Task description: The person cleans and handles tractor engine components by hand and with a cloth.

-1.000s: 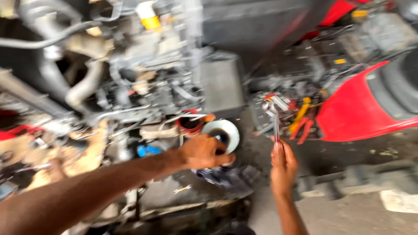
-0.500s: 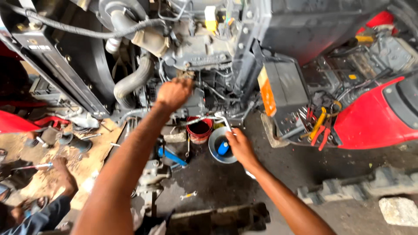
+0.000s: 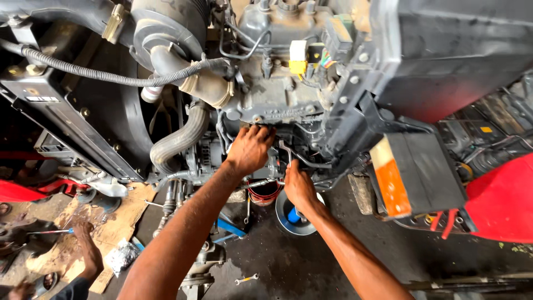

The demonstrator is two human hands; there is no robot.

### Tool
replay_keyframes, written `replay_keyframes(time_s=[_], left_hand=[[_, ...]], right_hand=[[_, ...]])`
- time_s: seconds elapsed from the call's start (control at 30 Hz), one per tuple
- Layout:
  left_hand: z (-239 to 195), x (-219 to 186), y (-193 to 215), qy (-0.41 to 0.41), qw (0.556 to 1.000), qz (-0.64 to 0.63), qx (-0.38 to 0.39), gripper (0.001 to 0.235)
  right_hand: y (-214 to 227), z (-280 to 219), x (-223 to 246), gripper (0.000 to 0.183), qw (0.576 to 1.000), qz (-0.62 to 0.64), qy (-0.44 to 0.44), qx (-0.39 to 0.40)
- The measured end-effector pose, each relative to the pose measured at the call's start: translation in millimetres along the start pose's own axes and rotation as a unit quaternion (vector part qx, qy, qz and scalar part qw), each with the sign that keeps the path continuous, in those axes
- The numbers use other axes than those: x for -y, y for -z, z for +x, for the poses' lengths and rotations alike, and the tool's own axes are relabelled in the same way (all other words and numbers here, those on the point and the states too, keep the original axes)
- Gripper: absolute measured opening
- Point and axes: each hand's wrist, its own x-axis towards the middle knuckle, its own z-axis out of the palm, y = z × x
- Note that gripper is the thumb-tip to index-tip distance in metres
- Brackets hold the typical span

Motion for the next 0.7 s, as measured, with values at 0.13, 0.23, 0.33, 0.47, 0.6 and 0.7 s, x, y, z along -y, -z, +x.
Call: replay_keyframes(time_s=[0.13,0.23,0.33,0.47,0.6,0.7], left_hand=[[0.2,2.1,2.5,-0.012,0.999,-0.016,-0.034,0.066],[0.4,1.2,1.5,-0.006,0.999,0.003,-0.033,0.061],[0.5,-0.4,0.7,-0.012,0.999,0.013,-0.048,0.062],[1.6,-0.8,-2.1,-0.003,0.999,0.022,-0.037,0.059],[2.7,-8.0,-5.3,0.013,0.999,0.041,0.003,0.06],[8.6,-11.6,-8.6,0.027,0.997,0.064,0.037,0.06]], right_hand=[[5.4,5.6,8.6,0.02,0.999,-0.033,-0.024,0.03],[15.3,4.2,5.7,0.02,0.996,0.005,-0.034,0.088],[21.1,6.8,13.8,0.02,0.999,0.005,0.05,0.004],[61.5,13.0,26.9,0.022,0.905,0.305,-0.211,0.207],[61.7,-7.3,41.4,0.021,0.913,0.311,-0.234,0.124],[45.2,-13.1,37.5,0.017,0.962,0.2,-0.171,0.068]])
